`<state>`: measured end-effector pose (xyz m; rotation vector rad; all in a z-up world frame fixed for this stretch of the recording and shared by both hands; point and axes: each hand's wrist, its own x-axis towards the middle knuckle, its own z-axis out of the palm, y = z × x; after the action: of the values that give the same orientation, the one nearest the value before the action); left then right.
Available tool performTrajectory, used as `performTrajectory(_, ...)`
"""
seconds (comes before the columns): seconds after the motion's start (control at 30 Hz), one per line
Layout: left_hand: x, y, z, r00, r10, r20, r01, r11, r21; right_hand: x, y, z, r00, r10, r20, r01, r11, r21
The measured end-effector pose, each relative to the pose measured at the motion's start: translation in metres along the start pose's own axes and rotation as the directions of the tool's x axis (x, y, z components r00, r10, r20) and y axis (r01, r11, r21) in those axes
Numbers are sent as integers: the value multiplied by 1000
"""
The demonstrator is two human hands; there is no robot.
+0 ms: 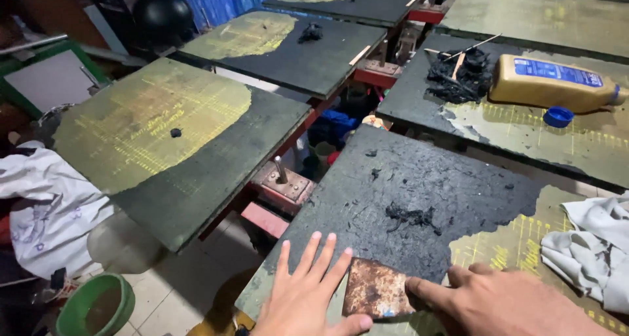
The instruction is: Scraping dried ink or adhesive residue off screen printing platens using a metal scraper.
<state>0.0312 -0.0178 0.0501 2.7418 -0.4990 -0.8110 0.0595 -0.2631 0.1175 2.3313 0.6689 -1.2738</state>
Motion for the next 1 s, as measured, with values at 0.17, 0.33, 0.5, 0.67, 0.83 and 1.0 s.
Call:
performTrajectory(0.17, -12, 1, 0, 992, 68, -106, -73, 996, -42, 10, -9, 15, 979, 81, -185, -87, 996, -21)
performTrajectory(0.33, -20, 0, -4, 991, 86, -100, -94, 992, -81, -8, -13, -3, 975, 136, -174, -145, 989, -41)
performTrajectory(0.5, -14, -10, 9, 967, 138, -212, -153, 987, -56, -11, -12, -4, 961, 146, -233, -184, 971, -151)
performTrajectory(0.67, -10, -14, 19, 954, 171, -247, -183, 983, -25, -9, -17, -10, 960, 137, -243, -175, 975, -140)
performTrajectory(0.83, -3, -18, 25, 941, 192, -278, -195, 981, 15, -9, -20, -18, 960, 91, -267, -149, 967, -206)
performTrajectory(1.0, -15, -10, 2, 973, 156, -170, -168, 984, -59, 4, -4, -6, 940, 88, -330, -142, 979, -143)
